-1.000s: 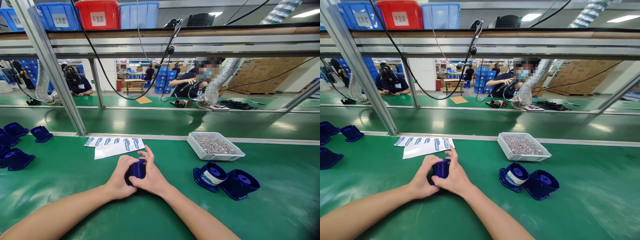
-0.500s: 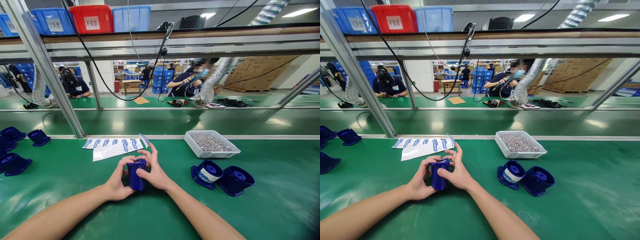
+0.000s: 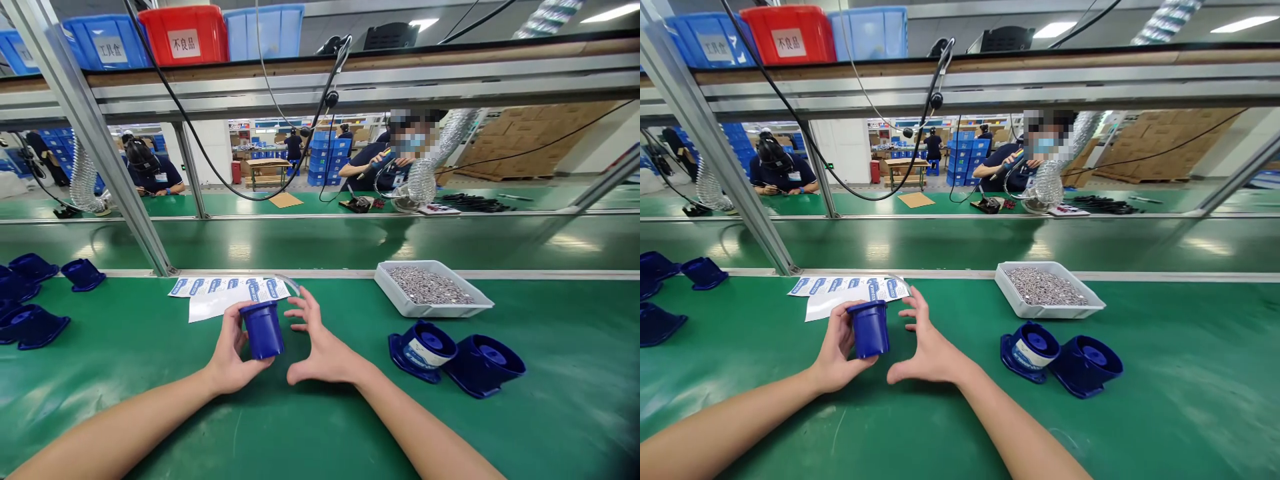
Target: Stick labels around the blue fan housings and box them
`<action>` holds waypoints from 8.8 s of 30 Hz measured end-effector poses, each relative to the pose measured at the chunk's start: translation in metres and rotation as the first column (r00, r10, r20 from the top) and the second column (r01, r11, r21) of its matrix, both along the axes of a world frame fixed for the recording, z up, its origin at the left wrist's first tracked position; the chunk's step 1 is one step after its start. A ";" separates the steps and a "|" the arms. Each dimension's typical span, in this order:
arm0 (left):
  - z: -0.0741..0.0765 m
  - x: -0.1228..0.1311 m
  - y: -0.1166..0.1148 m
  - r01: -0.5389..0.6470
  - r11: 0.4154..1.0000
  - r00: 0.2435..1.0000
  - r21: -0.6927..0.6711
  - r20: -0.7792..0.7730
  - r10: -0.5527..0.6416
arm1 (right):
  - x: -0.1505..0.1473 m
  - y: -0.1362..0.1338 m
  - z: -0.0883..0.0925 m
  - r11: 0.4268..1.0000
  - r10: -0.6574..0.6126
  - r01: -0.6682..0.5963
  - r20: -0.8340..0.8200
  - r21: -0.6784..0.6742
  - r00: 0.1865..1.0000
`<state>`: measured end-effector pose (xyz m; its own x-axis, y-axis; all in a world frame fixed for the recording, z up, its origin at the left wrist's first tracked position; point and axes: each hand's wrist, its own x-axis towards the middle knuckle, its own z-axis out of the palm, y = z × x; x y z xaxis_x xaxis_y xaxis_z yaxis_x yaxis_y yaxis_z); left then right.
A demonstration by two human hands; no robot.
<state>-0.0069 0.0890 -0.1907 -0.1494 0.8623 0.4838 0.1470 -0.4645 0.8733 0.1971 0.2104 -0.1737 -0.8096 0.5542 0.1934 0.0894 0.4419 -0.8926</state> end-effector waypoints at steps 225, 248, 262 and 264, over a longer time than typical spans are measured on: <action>0.008 -0.006 0.005 -0.091 0.987 0.814 0.130 -0.562 0.149 | -0.024 -0.042 0.026 0.958 -0.227 0.258 0.224 -0.123 0.948; 0.000 -0.015 0.014 -0.016 0.954 0.994 -0.299 -0.106 -0.016 | -0.013 0.003 0.000 0.982 -0.072 0.069 -0.008 -0.178 0.997; 0.009 -0.023 0.014 -0.003 0.952 0.956 -0.305 -0.281 -0.087 | -0.016 0.005 0.003 0.999 -0.032 0.033 0.090 -0.016 0.995; 0.009 -0.022 0.014 -0.030 0.953 0.957 -0.300 -0.285 -0.060 | -0.016 0.004 0.002 0.999 -0.036 0.038 0.088 -0.021 0.995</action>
<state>-0.0288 0.1026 -0.1820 -0.0285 0.9741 0.2242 0.4070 -0.1935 0.8927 0.1813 0.2145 -0.1715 -0.8015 0.5879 0.1094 0.1841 0.4166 -0.8902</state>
